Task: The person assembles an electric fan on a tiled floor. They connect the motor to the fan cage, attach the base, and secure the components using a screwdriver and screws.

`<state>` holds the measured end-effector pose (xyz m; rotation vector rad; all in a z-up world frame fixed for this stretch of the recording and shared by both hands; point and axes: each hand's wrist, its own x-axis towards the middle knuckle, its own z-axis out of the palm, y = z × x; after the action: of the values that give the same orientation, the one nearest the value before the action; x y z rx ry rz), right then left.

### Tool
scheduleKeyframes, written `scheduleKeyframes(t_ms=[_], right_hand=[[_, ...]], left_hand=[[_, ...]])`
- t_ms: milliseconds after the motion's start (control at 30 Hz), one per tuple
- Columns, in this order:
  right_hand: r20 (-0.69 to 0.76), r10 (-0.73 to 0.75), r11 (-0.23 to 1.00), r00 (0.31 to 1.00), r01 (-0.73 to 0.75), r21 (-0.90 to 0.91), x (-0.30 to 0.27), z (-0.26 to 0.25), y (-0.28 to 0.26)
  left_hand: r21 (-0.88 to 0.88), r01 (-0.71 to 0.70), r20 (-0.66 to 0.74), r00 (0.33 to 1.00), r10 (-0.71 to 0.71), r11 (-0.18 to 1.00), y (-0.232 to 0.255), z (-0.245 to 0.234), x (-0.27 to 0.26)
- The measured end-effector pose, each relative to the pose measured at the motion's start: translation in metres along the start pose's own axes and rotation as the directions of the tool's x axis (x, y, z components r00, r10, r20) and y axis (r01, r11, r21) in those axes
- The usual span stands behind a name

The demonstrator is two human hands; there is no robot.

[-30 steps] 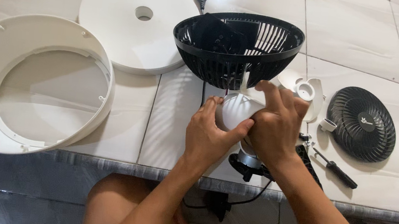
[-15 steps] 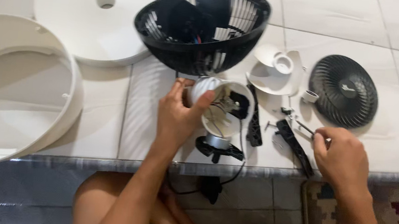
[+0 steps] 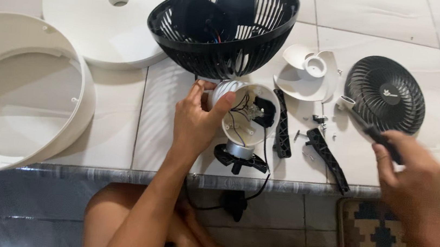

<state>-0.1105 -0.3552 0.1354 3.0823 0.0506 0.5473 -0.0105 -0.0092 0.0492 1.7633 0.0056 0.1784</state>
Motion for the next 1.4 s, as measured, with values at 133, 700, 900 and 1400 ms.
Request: scheduleKeyframes(t_ms=[133,700,900,1400], right_hand=[[0.036,-0.136,0.99,0.99,0.135,0.029,0.017,-0.051,-0.072],[-0.02,-0.437,0.899,0.899,0.437,0.006,0.083,-0.03,-0.177],[0.013,-0.431,0.902,0.902,0.432,-0.022,0.084,-0.032,-0.175],[-0.01,-0.533,0.845,0.846,0.532,-0.051,0.088,-0.034,-0.18]], left_hand=[[0.028,0.008,0.011,1.0,-0.008,1.0,-0.001,0.0,0.002],[-0.005,-0.097,-0.029,0.995,0.097,0.995,-0.001,-0.001,0.0],[0.015,0.009,0.008,1.0,-0.009,1.0,0.004,-0.002,0.0],[0.033,0.053,0.04,0.998,-0.054,0.998,0.002,0.0,0.002]])
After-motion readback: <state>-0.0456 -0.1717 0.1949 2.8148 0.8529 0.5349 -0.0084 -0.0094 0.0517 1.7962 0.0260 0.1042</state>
